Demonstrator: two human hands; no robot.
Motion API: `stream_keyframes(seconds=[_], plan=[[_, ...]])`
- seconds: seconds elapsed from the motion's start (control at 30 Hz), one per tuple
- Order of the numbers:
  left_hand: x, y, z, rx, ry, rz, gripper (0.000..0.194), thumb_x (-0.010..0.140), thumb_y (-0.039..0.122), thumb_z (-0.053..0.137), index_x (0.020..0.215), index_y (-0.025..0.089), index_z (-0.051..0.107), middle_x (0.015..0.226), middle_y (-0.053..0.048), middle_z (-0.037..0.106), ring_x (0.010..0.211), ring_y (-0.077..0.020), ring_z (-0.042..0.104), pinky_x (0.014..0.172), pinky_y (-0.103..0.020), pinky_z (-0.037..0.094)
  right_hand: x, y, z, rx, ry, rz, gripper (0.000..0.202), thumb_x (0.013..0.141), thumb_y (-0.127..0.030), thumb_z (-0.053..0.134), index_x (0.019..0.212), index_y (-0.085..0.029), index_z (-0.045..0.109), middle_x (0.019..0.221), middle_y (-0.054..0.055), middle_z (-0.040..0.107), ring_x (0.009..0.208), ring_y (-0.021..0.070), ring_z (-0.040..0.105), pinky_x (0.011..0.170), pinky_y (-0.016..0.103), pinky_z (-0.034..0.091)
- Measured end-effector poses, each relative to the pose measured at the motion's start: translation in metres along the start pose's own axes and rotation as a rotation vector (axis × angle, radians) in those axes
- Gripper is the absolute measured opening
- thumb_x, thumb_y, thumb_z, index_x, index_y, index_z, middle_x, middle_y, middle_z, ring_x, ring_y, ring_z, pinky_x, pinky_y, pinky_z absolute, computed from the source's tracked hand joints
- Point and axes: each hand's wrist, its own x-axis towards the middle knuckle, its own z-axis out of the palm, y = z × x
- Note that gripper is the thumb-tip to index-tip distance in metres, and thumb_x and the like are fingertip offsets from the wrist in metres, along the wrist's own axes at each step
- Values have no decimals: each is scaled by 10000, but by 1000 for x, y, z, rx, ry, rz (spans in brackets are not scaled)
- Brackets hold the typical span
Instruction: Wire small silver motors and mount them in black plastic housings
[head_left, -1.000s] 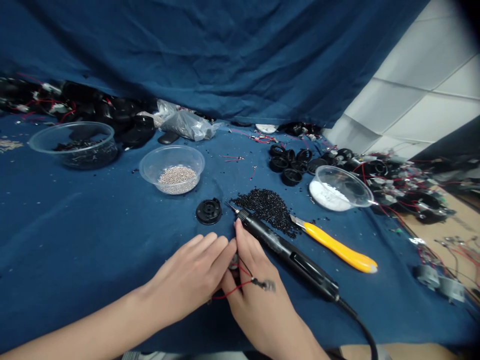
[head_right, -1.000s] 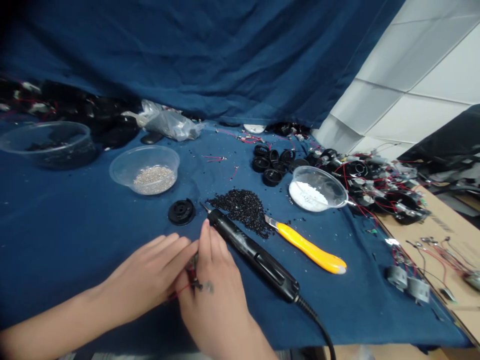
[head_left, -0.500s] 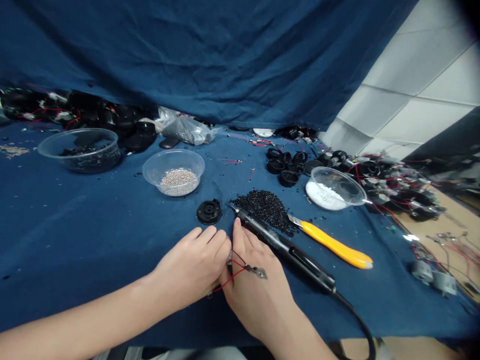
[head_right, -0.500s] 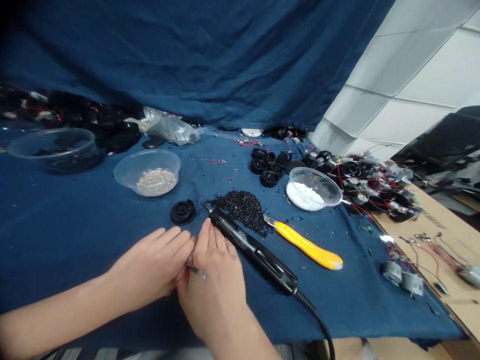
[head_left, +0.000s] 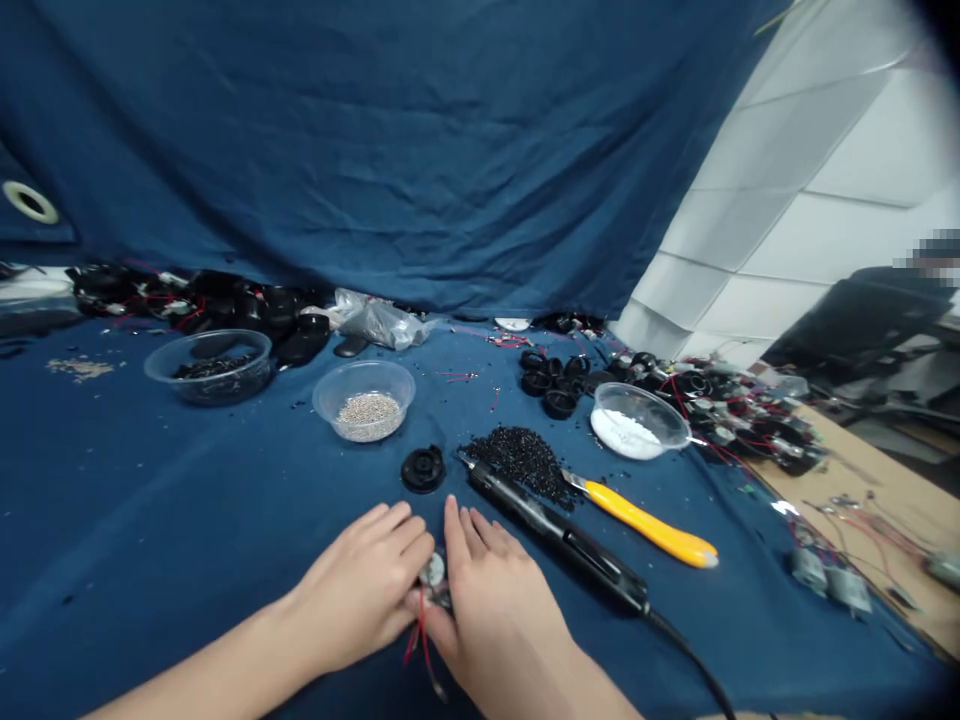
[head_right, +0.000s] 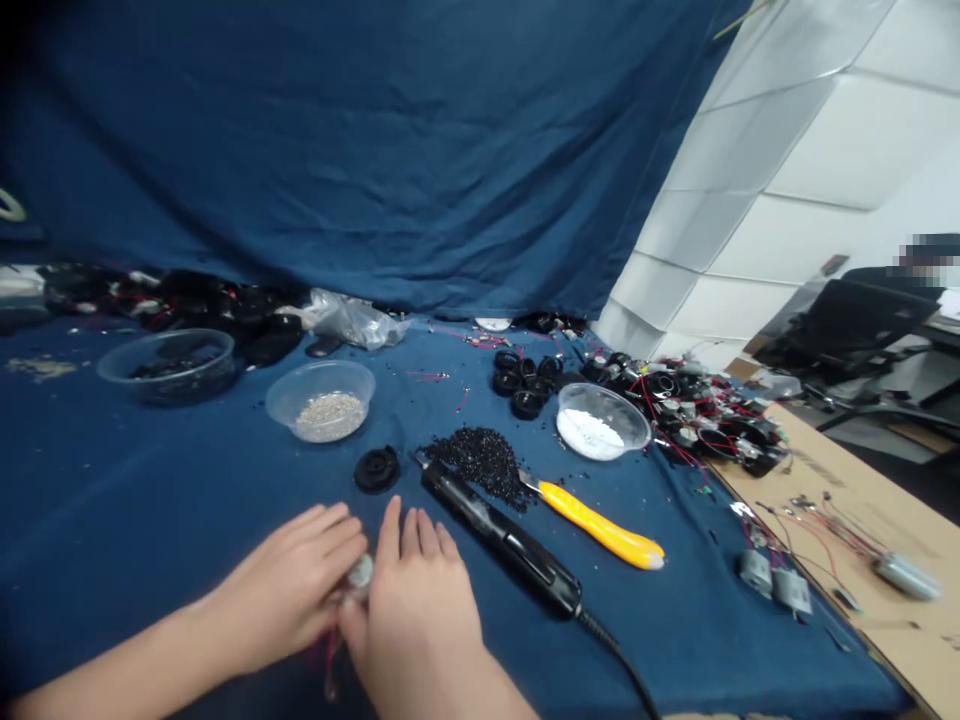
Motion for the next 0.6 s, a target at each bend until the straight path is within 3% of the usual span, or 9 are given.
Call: stream_keyframes(seconds=[0.07, 0.13, 0.23, 0.33, 0.43, 0.6], plan=[[5, -16, -17, -52, -5, -74, 216, 920, 300, 514, 747, 186, 573, 747, -45, 623, 735, -222, 557, 681, -338, 410, 0, 5, -17, 30, -1, -14, 859, 795, -395, 706, 1486, 2, 387, 1390, 243, 496, 1289, 363, 520, 1041, 468, 499], [14, -35, -32, -119, 4, -216, 359, 959, 423, 464, 700, 182, 530, 704, -34, 602, 659, -187, 546, 625, -300, 381, 7, 10, -29, 62, 67, -3, 755, 828, -351, 691, 1479, -73, 430, 1280, 196, 607, 1171, 340, 616, 964, 465, 541], [34, -59, -44, -191, -26, -321, 465, 974, 515, 412, 653, 187, 489, 595, 6, 559, 577, -157, 534, 577, -270, 351, 32, 15, -26, 170, 195, 21, 677, 881, -270, 630, 1497, -110, 398, 1128, 140, 689, 1030, 301, 685, 917, 441, 552], [52, -70, -40, -220, -63, -333, 448, 959, 509, 437, 644, 192, 468, 575, 12, 539, 568, -163, 528, 572, -278, 329, 61, 17, -5, 292, 283, 11, 800, 850, -225, 660, 1536, -55, 284, 1251, 166, 628, 1133, 288, 641, 973, 399, 526], [60, -73, -30, -231, -81, -324, 383, 957, 471, 432, 696, 195, 486, 668, -13, 585, 649, -192, 561, 632, -299, 359, 81, 16, 13, 382, 295, 9, 930, 818, -212, 686, 1572, -73, 160, 1292, 170, 598, 1150, 298, 625, 970, 416, 523], [60, -76, -20, -256, -115, -321, 320, 952, 436, 428, 744, 200, 490, 783, -40, 614, 742, -230, 583, 695, -337, 389, 92, 20, 26, 516, 295, 12, 978, 770, -194, 733, 1574, -155, 178, 1264, 138, 600, 1183, 276, 594, 1026, 434, 496]])
